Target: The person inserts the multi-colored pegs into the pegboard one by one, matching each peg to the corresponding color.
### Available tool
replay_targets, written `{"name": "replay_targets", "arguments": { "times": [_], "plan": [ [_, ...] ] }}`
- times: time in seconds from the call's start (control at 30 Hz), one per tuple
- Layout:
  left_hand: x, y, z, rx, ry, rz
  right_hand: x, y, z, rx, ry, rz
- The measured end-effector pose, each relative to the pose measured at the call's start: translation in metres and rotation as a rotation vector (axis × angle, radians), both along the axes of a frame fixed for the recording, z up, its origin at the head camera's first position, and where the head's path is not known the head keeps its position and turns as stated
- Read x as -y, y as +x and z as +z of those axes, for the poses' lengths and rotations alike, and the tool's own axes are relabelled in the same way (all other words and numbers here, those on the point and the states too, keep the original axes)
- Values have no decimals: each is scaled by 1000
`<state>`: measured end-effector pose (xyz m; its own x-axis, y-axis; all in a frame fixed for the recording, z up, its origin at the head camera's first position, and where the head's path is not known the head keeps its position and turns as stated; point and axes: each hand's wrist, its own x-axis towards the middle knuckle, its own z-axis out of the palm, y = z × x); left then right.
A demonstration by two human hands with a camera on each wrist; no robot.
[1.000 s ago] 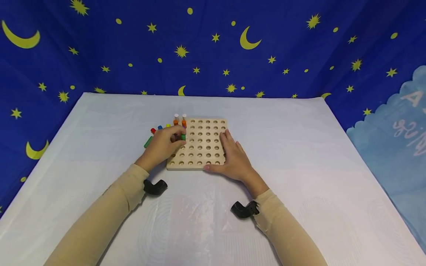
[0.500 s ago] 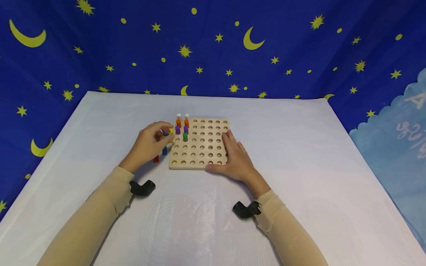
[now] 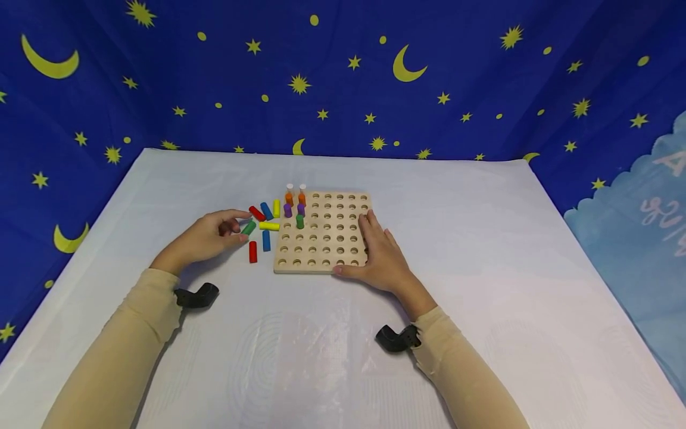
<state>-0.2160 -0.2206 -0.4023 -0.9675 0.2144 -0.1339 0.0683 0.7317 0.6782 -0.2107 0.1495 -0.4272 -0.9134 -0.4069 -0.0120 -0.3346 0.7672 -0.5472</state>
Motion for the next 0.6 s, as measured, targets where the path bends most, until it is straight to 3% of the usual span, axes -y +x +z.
{"name": "replay_targets", "arguments": {
  "times": [0.17,0.43,0.6],
  "plan": [
    [-3,0,-1,-12,-37,-28,-1,0,-1,-6,0,-3],
    [-6,1,1,-29,-56,-4,-1,1,-1,-3,3,-1],
    [-13,0,5,-74,71,33,-1,1,-1,4,4,-2]
  ]
}}
